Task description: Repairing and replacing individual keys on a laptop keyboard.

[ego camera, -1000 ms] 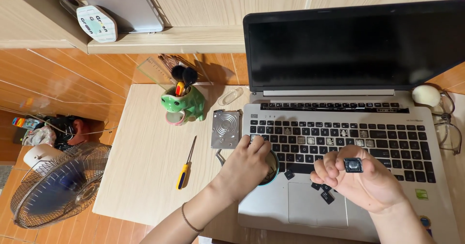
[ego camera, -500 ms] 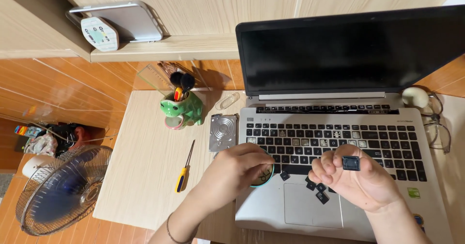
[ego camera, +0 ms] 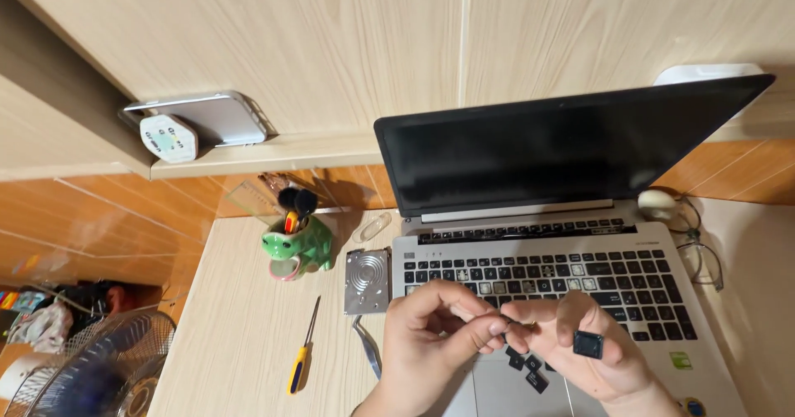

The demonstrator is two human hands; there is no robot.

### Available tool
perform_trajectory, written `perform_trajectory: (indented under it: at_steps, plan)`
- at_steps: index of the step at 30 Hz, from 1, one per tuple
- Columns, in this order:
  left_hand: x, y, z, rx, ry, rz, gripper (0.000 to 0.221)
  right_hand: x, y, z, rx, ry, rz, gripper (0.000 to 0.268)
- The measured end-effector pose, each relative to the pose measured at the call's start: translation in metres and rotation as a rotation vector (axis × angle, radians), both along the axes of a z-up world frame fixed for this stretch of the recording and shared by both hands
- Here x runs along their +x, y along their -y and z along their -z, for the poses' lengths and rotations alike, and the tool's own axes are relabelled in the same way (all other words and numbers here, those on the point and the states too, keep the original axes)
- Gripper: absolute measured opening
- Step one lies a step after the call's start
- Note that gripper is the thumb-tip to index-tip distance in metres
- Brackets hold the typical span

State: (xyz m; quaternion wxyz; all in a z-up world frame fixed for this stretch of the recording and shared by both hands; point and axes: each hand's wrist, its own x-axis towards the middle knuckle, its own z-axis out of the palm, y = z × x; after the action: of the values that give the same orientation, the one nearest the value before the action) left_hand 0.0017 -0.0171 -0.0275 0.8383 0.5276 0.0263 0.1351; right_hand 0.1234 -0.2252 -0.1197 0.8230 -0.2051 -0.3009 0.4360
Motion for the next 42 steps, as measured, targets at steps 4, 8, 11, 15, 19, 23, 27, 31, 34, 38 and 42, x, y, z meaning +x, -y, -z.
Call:
perform_trajectory:
  at_steps: [4,8,11,15,19,23,27,31,34,38,42]
  plan:
    - [0.001,0.0,0.0,0.102,-0.024,-0.011,0.012,-0.006,-0.004,-0.004,-0.028,0.013,0.039,0.039]
    - [0.0,0.0,0.006,0.1,0.033,0.003,0.014,-0.008,-0.008,-0.007,0.009,-0.042,-0.024,0.038]
    - [-0.001,0.0,-0.004,0.14,0.08,0.019,0.019,-0.007,-0.008,-0.007,0.022,-0.057,-0.054,0.038]
    - [-0.01,-0.002,-0.001,0.184,0.116,0.011,0.019,-0.009,-0.012,-0.014,-0.049,-0.043,-0.015,0.04]
    - [-0.018,0.0,-0.005,0.103,0.038,0.051,0.012,-0.009,-0.017,-0.017,-0.046,-0.033,-0.03,0.042]
    - [-0.018,0.001,-0.01,0.096,0.095,0.082,0.01,-0.009,-0.017,-0.017,-0.049,-0.024,-0.039,0.041]
    - [-0.017,0.002,-0.01,0.282,0.162,0.008,0.013,-0.009,-0.017,-0.016,-0.068,-0.031,-0.079,0.044]
    - [-0.016,0.001,-0.009,0.36,0.106,0.037,0.014,-0.009,-0.014,-0.013,-0.183,-0.049,-0.121,0.044]
    - [-0.014,0.0,-0.007,0.388,0.095,0.091,0.014,-0.01,-0.013,-0.011,-0.206,-0.036,-0.112,0.045]
    - [-0.01,-0.004,-0.01,0.609,0.126,-0.07,0.015,-0.009,-0.018,-0.017,-0.208,-0.046,-0.04,0.039]
    - [-0.018,-0.018,-0.025,0.873,0.06,-0.384,0.013,0.007,-0.007,0.001,-0.159,-0.154,-0.027,0.042]
